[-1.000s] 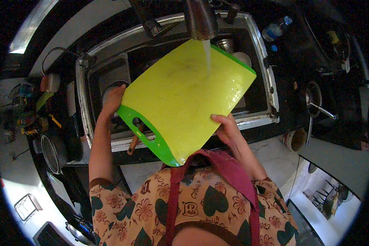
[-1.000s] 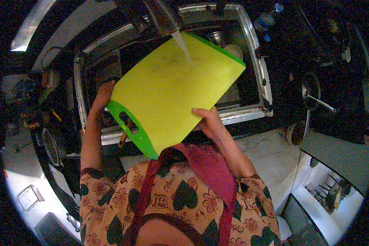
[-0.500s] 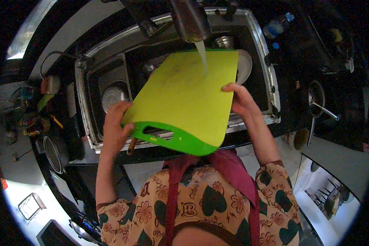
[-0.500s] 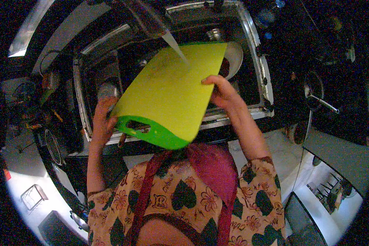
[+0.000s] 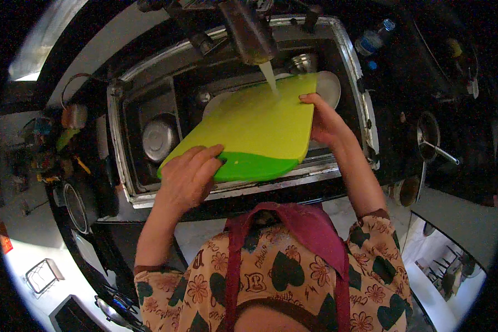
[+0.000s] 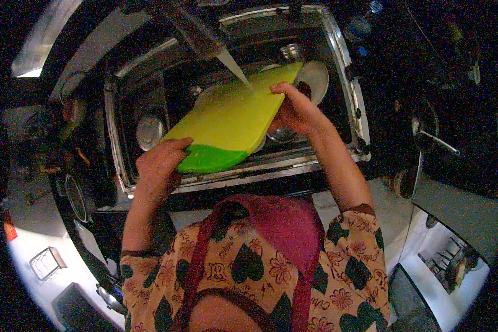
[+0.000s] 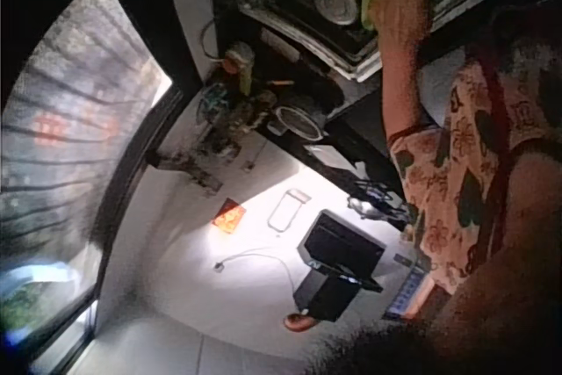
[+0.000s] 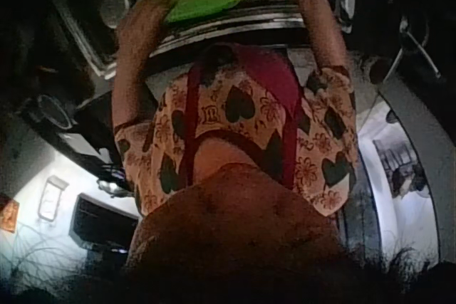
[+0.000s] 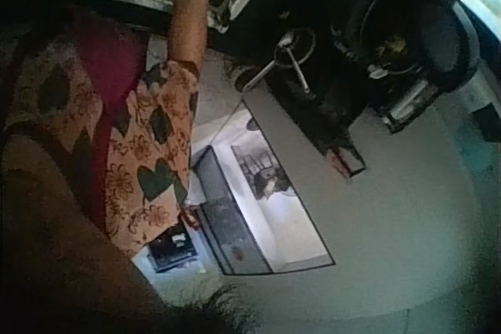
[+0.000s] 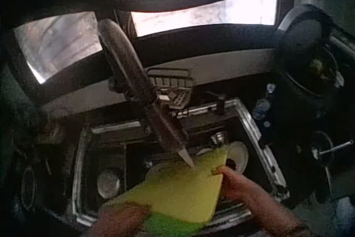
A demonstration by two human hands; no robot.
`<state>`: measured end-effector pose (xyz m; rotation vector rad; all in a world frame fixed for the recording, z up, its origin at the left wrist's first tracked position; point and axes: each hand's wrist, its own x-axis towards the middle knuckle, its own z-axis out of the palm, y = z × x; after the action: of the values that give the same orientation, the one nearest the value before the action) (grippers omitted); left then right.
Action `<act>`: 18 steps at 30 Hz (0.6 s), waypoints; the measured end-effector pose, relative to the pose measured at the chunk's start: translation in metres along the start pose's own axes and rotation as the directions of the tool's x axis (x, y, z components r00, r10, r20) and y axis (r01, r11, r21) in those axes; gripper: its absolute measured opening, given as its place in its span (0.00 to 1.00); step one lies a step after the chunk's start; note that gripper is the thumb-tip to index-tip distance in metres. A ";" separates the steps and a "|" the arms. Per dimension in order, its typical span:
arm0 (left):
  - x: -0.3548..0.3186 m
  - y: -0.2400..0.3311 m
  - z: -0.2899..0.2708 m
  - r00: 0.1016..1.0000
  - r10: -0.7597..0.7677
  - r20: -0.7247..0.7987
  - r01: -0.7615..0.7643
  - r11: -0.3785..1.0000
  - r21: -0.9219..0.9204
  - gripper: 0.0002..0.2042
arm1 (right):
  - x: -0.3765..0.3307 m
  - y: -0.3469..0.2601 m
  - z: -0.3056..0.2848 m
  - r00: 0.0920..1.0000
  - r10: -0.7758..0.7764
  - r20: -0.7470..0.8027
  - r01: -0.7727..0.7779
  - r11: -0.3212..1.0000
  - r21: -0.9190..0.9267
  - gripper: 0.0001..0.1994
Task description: The person washes a green cutting board, a knife, a ladle, a bowl, and a plate in a kitchen sink using a sponge and running water. They scrub each item and rinse it before placing it aside.
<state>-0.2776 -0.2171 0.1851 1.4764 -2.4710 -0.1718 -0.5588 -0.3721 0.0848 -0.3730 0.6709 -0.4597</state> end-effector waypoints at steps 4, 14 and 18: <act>-0.002 0.004 -0.049 0.995 -0.049 -0.091 0.043 0.997 -0.064 0.14 | -0.018 0.008 0.019 0.988 -0.098 0.118 0.114 0.983 -0.145 0.34; -0.125 -0.014 -0.064 0.704 -0.429 -0.567 0.419 0.894 -0.156 0.20 | 0.022 0.051 -0.003 0.961 -0.275 -0.039 0.254 0.926 -0.278 0.35; -0.134 -0.003 -0.066 0.481 -0.772 -0.416 0.462 0.626 -0.629 0.12 | 0.059 0.069 -0.037 0.906 -0.259 -0.334 0.114 0.910 -0.398 0.34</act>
<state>-0.1962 -0.0991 0.2261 1.7682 -1.1146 -0.2629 -0.5236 -0.3518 -0.0040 -0.7239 1.1151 -0.6011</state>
